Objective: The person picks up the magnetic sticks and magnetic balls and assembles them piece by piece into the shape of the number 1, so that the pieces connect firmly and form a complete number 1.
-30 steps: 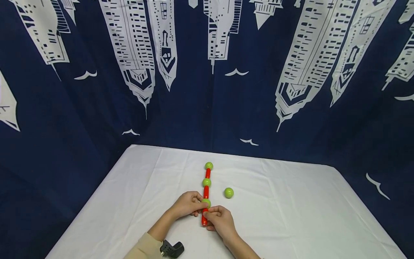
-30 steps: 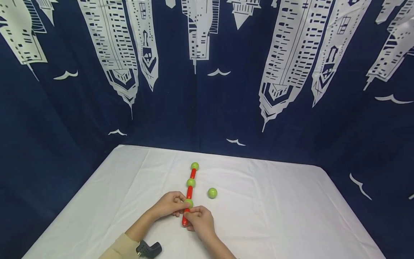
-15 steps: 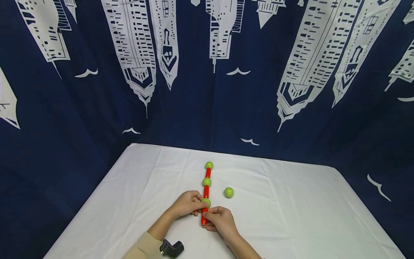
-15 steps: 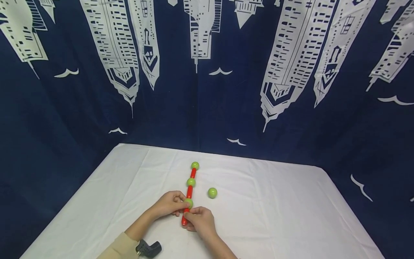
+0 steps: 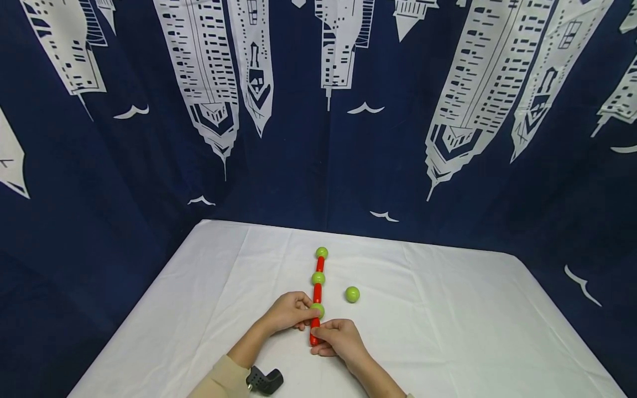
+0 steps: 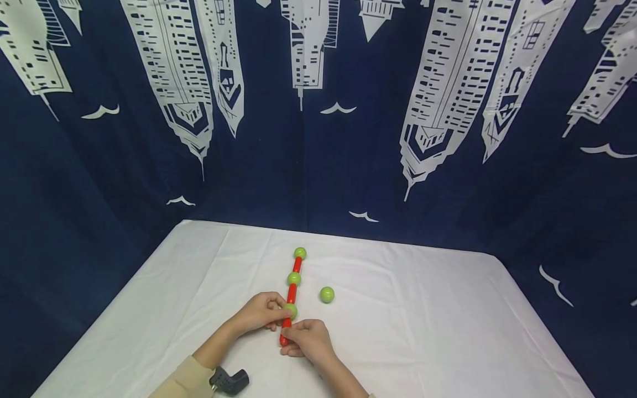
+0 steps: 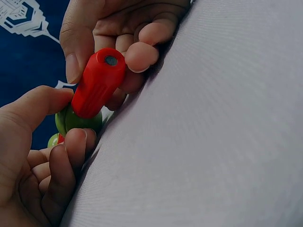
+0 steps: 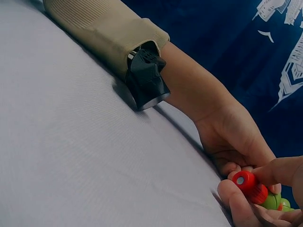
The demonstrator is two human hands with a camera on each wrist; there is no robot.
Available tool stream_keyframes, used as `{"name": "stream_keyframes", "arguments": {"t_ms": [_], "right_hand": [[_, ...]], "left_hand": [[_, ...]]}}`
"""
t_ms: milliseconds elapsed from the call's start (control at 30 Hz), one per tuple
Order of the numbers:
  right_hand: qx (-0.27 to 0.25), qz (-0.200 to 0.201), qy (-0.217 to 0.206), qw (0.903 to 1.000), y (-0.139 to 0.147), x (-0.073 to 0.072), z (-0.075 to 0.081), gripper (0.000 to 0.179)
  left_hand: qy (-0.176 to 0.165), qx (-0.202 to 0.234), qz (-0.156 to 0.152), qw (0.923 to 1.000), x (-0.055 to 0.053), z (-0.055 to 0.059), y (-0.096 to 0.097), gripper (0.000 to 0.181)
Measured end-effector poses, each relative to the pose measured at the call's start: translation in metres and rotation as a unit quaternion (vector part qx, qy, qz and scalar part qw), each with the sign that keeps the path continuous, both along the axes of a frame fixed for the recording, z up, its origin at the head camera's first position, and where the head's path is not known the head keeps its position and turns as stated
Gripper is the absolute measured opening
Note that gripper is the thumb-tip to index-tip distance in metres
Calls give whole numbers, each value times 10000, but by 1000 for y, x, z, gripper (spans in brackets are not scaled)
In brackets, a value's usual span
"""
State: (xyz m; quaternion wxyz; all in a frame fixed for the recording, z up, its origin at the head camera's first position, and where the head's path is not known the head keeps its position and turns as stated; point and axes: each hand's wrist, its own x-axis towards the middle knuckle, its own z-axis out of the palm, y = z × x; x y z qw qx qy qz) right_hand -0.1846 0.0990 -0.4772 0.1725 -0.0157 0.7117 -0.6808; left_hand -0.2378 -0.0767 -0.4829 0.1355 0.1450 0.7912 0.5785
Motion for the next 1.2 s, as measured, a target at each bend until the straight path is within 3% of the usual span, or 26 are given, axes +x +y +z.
{"name": "stream_keyframes", "arguments": {"t_ms": [500, 700, 833, 1033, 1200], "right_hand": [[72, -20, -232, 9997, 2, 1, 2, 18], [26, -13, -211, 9998, 1, 1, 0, 19], [-53, 48, -146, 9999, 0, 1, 0, 19], [-55, 50, -49, 10000, 0, 1, 0, 19], [136, 28, 82, 9999, 0, 1, -2, 21]], "left_hand": [[-194, 41, 14, 9998, -2, -2, 2, 28], [-379, 17, 2, 9993, 1, 3, -1, 30], [-753, -195, -320, 9965, 5, 7, -4, 30], [-1405, 86, -781, 9870, 8, 9, -4, 30], [-1465, 122, -845, 9855, 8, 9, -4, 28]]}}
